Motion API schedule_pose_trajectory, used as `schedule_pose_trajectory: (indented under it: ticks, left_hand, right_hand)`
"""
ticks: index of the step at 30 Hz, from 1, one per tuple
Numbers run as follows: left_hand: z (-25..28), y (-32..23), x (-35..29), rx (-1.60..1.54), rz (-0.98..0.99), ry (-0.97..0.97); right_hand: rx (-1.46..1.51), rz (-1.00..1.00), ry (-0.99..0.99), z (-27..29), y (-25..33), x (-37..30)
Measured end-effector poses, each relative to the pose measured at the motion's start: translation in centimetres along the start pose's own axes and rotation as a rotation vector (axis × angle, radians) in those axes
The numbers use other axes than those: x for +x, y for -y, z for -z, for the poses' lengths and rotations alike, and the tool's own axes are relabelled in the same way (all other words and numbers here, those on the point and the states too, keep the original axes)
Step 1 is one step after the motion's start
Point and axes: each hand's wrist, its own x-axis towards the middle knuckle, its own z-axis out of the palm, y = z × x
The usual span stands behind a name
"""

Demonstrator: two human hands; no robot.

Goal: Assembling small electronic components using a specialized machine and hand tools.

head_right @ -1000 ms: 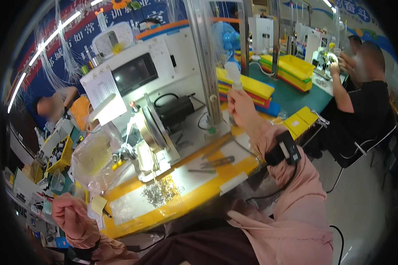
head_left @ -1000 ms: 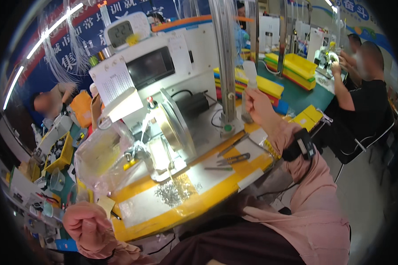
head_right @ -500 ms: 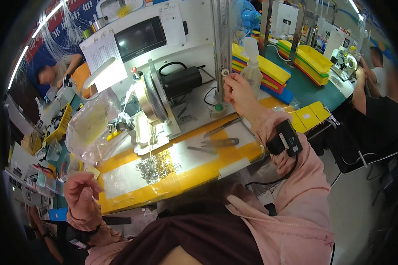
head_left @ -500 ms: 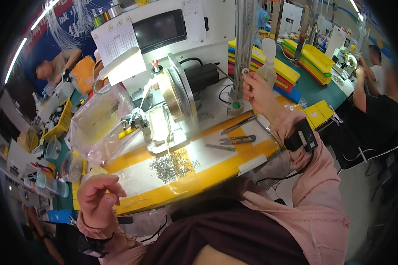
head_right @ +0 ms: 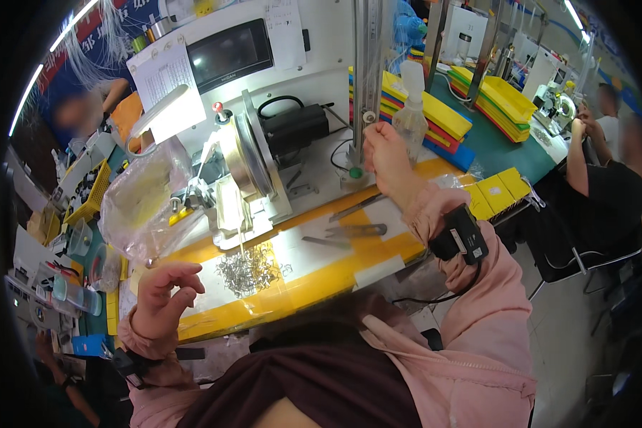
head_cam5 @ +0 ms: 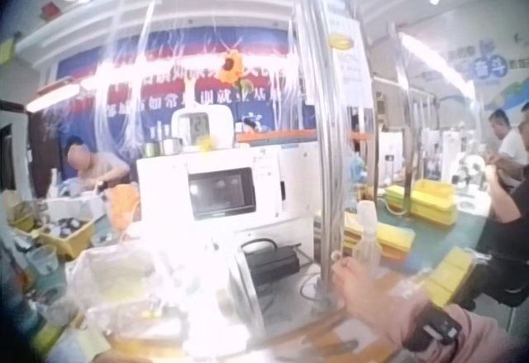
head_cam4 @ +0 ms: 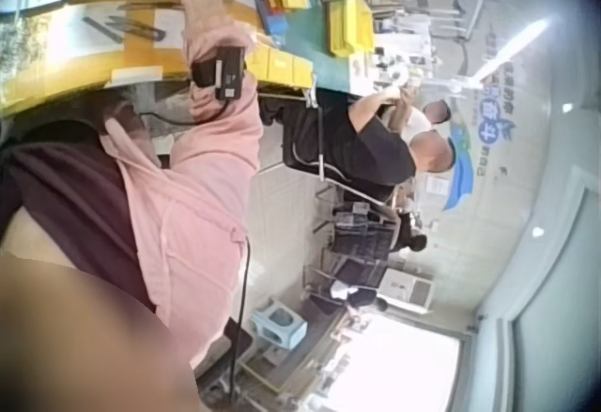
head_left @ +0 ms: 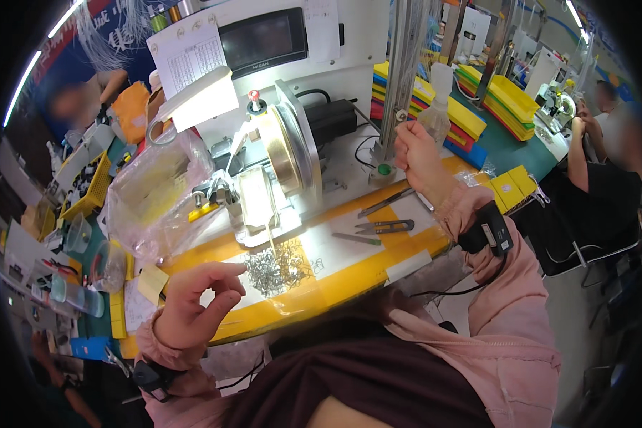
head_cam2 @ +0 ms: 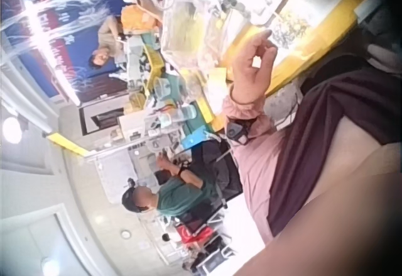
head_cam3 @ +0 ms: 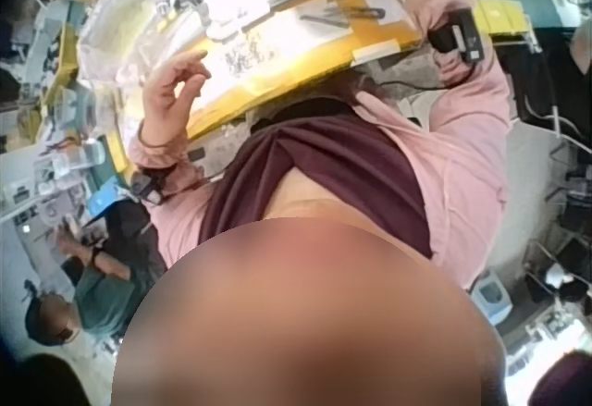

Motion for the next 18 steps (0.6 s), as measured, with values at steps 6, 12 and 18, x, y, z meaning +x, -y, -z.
schedule_pose_trajectory:
  ticks: [6, 12, 18]
  left_hand:
    - [-0.3, 0.6, 0.3, 0.046, -0.015, -0.014]
    - [-0.6, 1.0, 0.1, 0.075, -0.025, -0.031]
    - [-1.0, 1.1, 1.0, 0.039, 0.005, 0.010]
  right_hand:
    - [0.040, 0.010, -0.012, 1.2, 0.5, 0.6]
    - [0.023, -0.020, 0.049, 0.6, 0.3, -0.1]
    - [-0.040, 0.057, 0.033, 0.1, -0.3, -0.6]
